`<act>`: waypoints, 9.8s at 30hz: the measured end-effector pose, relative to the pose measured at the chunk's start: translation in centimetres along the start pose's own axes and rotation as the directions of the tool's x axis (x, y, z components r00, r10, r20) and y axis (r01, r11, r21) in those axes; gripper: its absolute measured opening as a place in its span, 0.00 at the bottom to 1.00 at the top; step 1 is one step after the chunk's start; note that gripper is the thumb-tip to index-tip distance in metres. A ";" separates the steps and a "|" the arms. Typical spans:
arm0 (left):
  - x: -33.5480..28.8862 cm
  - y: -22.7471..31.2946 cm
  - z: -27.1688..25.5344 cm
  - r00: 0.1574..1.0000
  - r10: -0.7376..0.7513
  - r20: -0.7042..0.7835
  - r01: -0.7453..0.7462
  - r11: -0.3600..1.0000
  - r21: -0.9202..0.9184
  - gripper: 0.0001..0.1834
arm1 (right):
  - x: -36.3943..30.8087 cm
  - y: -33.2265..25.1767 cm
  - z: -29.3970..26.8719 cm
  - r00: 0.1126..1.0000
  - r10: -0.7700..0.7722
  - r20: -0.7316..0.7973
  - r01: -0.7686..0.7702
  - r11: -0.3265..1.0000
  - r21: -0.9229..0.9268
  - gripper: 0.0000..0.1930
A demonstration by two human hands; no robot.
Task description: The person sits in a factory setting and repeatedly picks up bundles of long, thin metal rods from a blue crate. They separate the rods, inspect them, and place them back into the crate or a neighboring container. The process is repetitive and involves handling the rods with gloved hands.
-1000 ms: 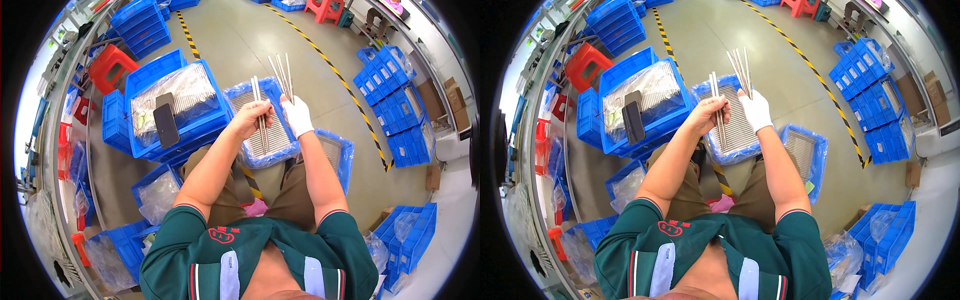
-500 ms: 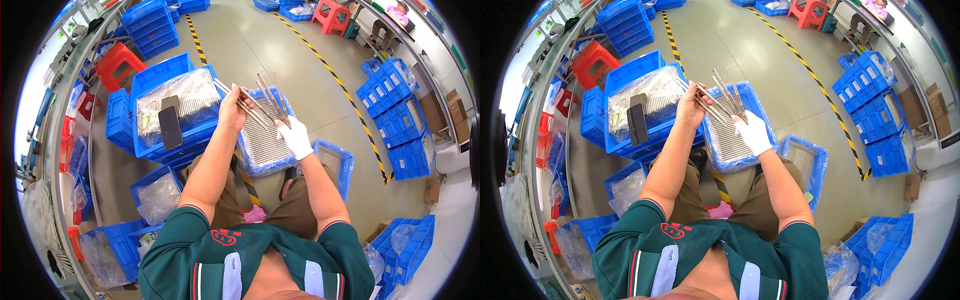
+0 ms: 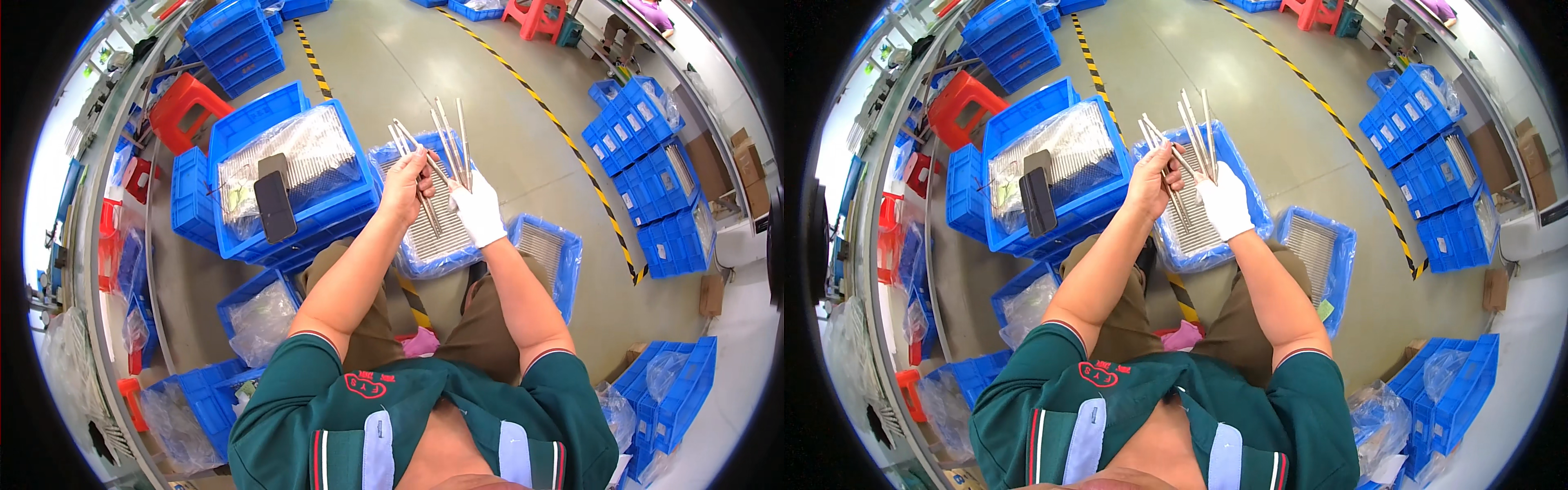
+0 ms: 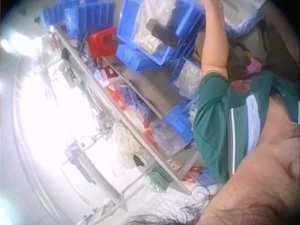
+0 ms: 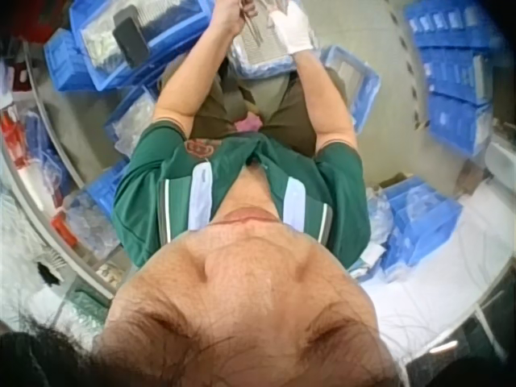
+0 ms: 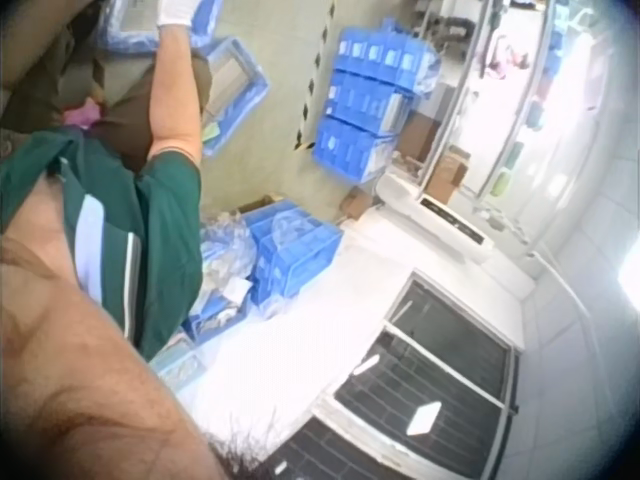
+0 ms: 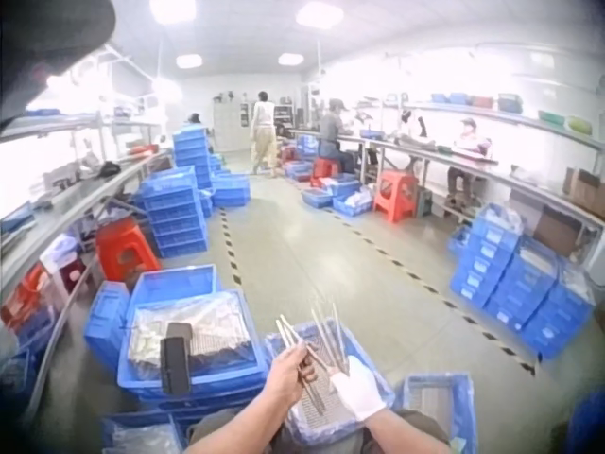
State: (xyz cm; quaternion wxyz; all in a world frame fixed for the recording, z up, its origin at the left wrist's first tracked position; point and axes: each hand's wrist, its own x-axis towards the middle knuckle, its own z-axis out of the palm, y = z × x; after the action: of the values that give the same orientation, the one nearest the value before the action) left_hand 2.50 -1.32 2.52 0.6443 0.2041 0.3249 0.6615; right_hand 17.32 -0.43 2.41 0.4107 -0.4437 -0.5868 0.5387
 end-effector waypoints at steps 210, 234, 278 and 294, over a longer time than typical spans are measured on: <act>-1.5 -1.9 1.5 0.985 -0.165 0.052 0.146 0.955 0.259 0.16 | 0.6 -0.3 -0.5 0.975 0.206 0.082 -0.220 0.940 0.261 0.12; -1.3 -2.5 -1.0 0.848 -0.438 0.297 0.375 0.894 0.248 0.13 | 6.9 0.8 -7.2 0.913 0.246 -0.324 -0.094 0.903 0.420 0.14; 0.5 0.1 -1.1 0.994 -0.109 -0.009 0.109 0.994 -0.029 0.16 | -0.2 -0.8 0.0 0.976 0.089 0.198 -0.154 0.927 0.343 0.21; 0.0 0.0 -0.6 0.985 -0.173 -0.026 0.173 0.985 -0.006 0.12 | -0.2 -1.4 -0.8 0.968 0.169 0.185 -0.226 0.909 0.349 0.22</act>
State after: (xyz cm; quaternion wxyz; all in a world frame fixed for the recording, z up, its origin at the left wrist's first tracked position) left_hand 2.04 -1.39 2.11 0.6953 0.1651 0.3487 0.6064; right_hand 18.06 -0.39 3.89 0.3843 -0.3742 -0.4568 0.7096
